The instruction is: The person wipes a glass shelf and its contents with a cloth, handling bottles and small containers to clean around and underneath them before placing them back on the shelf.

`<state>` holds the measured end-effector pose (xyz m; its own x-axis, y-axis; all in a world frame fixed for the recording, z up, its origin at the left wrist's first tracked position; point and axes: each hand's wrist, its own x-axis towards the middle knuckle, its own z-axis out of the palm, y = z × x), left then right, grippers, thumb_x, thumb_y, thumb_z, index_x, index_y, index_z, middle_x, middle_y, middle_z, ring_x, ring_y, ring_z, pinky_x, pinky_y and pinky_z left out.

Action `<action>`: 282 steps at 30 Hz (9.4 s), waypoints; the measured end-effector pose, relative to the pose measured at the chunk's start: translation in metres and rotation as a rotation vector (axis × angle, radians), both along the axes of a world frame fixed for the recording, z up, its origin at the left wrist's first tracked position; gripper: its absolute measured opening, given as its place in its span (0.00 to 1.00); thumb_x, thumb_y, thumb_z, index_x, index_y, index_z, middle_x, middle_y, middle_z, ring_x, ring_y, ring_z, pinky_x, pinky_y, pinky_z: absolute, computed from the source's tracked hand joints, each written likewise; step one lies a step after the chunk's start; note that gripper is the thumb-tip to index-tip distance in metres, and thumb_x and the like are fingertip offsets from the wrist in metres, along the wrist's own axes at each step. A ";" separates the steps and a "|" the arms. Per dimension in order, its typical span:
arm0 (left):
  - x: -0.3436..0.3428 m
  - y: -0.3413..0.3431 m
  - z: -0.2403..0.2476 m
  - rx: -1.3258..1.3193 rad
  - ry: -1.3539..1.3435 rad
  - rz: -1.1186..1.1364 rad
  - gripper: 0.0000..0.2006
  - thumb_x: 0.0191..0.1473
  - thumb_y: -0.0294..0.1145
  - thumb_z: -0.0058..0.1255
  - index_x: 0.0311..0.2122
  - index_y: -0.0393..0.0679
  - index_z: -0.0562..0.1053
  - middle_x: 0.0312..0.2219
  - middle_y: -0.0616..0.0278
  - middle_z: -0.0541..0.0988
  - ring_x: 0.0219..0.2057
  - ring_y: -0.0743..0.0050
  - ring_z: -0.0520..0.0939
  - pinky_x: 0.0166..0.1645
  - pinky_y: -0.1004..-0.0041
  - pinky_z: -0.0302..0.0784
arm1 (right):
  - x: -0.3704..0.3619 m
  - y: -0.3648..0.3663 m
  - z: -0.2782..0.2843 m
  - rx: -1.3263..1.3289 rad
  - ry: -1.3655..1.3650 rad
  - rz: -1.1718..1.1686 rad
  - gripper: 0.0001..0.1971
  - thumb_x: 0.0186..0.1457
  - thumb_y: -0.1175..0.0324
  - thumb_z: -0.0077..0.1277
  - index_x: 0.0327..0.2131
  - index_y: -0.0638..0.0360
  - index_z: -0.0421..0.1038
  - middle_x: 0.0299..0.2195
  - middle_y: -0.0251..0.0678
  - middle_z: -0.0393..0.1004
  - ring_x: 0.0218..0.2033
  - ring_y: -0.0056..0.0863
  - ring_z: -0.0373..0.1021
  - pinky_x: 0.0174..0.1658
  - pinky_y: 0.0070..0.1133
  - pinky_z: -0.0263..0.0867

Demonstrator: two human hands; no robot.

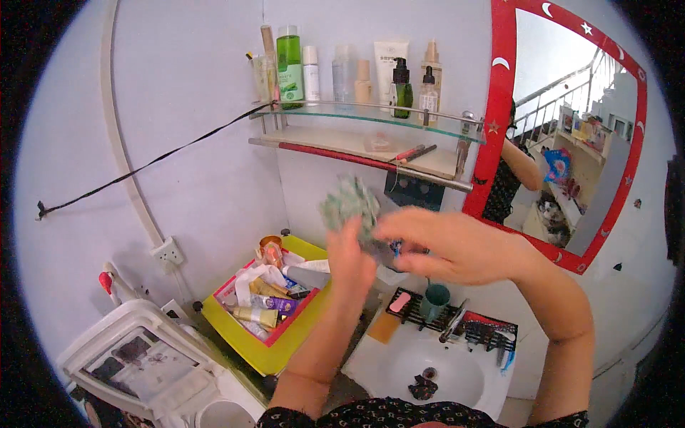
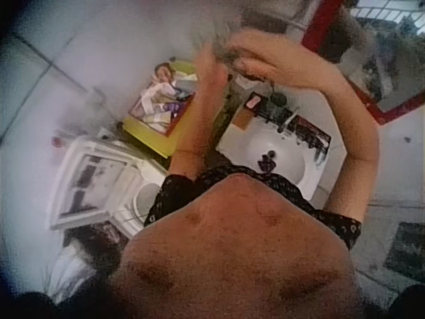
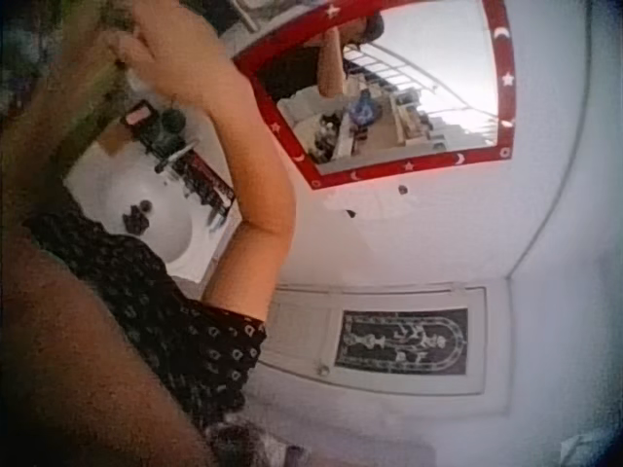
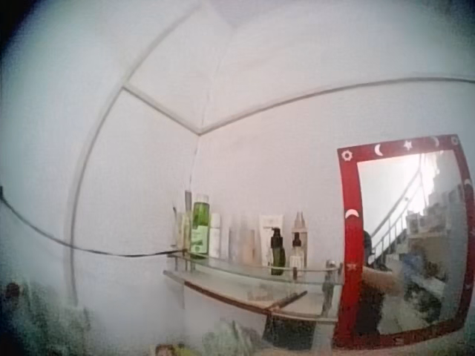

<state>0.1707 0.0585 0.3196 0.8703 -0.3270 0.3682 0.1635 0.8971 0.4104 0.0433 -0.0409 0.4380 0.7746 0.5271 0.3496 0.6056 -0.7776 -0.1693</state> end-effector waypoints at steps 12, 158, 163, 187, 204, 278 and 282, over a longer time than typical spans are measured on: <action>0.132 -0.072 0.099 0.558 -1.280 1.443 0.23 0.29 0.18 0.44 0.38 0.42 0.67 0.34 0.53 0.70 0.44 0.48 0.67 0.48 0.57 0.60 | -0.131 -0.081 -0.167 0.155 0.817 -0.150 0.16 0.57 0.60 0.43 0.46 0.56 0.66 0.39 0.37 0.72 0.38 0.31 0.70 0.41 0.24 0.65; 0.073 -0.067 0.147 0.562 -0.975 1.211 0.07 0.46 0.24 0.48 0.33 0.39 0.72 0.31 0.58 0.75 0.26 0.72 0.75 0.32 0.76 0.71 | -0.176 -0.063 -0.339 2.519 0.429 -0.272 0.25 0.55 0.52 0.33 0.48 0.61 0.62 0.39 0.48 0.70 0.34 0.41 0.70 0.30 0.34 0.71; 0.116 -0.089 0.183 0.893 -0.958 1.050 0.18 0.42 0.37 0.53 0.38 0.36 0.70 0.36 0.52 0.75 0.36 0.63 0.77 0.39 0.68 0.72 | -0.191 -0.055 -0.356 2.589 0.393 -0.368 0.24 0.54 0.50 0.35 0.47 0.56 0.64 0.39 0.47 0.70 0.34 0.40 0.71 0.29 0.35 0.72; -0.013 -0.031 0.035 0.238 -0.615 -0.273 0.32 0.45 0.36 0.54 0.55 0.37 0.56 0.45 0.50 0.70 0.46 0.57 0.73 0.51 0.59 0.68 | -0.121 -0.078 -0.270 2.130 0.327 -0.191 0.23 0.54 0.59 0.36 0.48 0.66 0.61 0.43 0.46 0.68 0.43 0.43 0.67 0.48 0.38 0.61; -0.106 -0.041 -0.073 0.582 -0.764 0.128 0.25 0.43 0.18 0.49 0.50 0.38 0.62 0.47 0.56 0.67 0.48 0.65 0.70 0.50 0.71 0.66 | -0.054 -0.043 -0.167 1.570 -0.260 -0.367 0.07 0.48 0.73 0.46 0.30 0.64 0.72 0.28 0.31 0.74 0.29 0.20 0.69 0.35 0.19 0.66; -0.136 -0.066 -0.102 0.777 -0.984 0.605 0.18 0.37 0.27 0.59 0.37 0.41 0.71 0.35 0.54 0.72 0.33 0.60 0.73 0.33 0.71 0.72 | -0.060 -0.068 -0.224 2.053 -0.152 -0.216 0.19 0.55 0.60 0.40 0.44 0.65 0.62 0.44 0.44 0.68 0.44 0.38 0.66 0.49 0.29 0.63; -0.133 -0.066 -0.098 0.980 -1.113 0.666 0.15 0.38 0.29 0.51 0.36 0.40 0.71 0.36 0.52 0.73 0.38 0.52 0.72 0.41 0.65 0.69 | -0.062 -0.051 -0.232 1.606 -0.205 -0.598 0.12 0.47 0.70 0.47 0.37 0.61 0.71 0.33 0.32 0.72 0.33 0.22 0.69 0.33 0.19 0.65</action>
